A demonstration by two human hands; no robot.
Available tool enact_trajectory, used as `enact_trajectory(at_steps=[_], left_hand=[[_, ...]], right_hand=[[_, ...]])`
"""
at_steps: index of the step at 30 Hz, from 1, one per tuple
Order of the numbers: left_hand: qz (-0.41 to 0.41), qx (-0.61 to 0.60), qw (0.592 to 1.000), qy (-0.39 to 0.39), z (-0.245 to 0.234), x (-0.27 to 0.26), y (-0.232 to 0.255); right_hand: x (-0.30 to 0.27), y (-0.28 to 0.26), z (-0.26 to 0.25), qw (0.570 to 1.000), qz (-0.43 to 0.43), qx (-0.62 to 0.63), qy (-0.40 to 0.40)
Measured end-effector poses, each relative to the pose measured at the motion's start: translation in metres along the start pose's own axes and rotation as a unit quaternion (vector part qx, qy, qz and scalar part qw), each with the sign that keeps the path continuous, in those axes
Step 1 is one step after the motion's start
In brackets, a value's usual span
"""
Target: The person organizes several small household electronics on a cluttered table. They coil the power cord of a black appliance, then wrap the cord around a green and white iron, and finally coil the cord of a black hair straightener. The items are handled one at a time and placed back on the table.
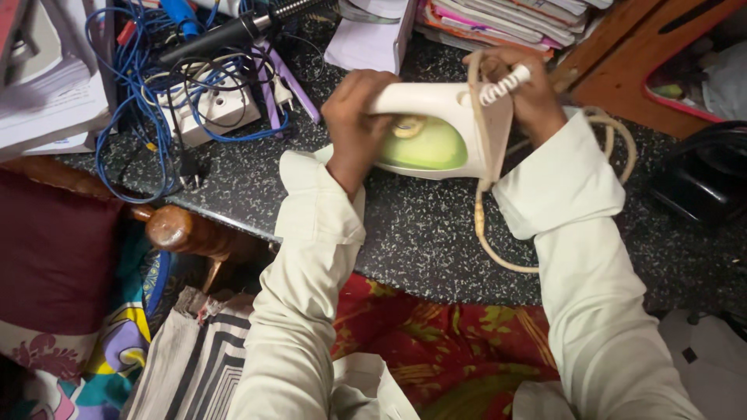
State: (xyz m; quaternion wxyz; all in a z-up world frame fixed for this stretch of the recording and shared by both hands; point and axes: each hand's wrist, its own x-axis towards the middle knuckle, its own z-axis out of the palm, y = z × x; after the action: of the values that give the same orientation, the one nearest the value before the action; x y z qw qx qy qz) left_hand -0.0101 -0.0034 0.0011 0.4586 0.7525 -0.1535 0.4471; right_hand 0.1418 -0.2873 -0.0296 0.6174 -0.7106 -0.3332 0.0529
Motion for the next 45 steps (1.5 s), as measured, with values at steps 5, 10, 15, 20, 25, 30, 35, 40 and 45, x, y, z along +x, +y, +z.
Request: enact_trajectory(at_steps=[5,10,15,20,25,30,35,40,45], left_hand=[[-0.013,0.014,0.992,0.122,-0.008,0.002,-0.008],[-0.02,0.062,0.987,0.15,-0.012,0.003,-0.009],[-0.023,0.087,0.987,0.133,-0.003,-0.003,-0.01],[0.014,0.16,0.984,0.081,0.0,-0.003,-0.015],[0.037,0.173,0.983,0.047,0.005,-0.004,-0.01],[0.048,0.158,0.986,0.014,0.005,-0.003,-0.011],[0.074,0.146,0.986,-0.028,0.006,-0.004,-0.014],[0.092,0.118,0.988,-0.034,0.006,-0.005,-0.012],[0.105,0.091,0.988,-0.062,0.004,-0.004,-0.012]], right_hand=[[-0.01,0.055,0.015,0.987,0.149,-0.054,0.032],[-0.051,0.022,0.047,0.879,-0.15,-0.449,-0.053],[-0.081,-0.06,0.068,0.821,0.069,-0.514,-0.237],[-0.098,-0.13,0.071,0.844,0.029,-0.498,-0.196],[-0.103,-0.156,0.066,0.884,-0.035,-0.464,-0.049],[-0.098,-0.158,0.058,0.855,-0.115,-0.505,0.032],[-0.09,-0.154,0.041,0.827,-0.192,-0.529,0.013],[-0.064,-0.142,0.018,0.891,-0.192,-0.412,0.005],[-0.039,-0.111,0.023,0.965,-0.156,-0.211,-0.028]])
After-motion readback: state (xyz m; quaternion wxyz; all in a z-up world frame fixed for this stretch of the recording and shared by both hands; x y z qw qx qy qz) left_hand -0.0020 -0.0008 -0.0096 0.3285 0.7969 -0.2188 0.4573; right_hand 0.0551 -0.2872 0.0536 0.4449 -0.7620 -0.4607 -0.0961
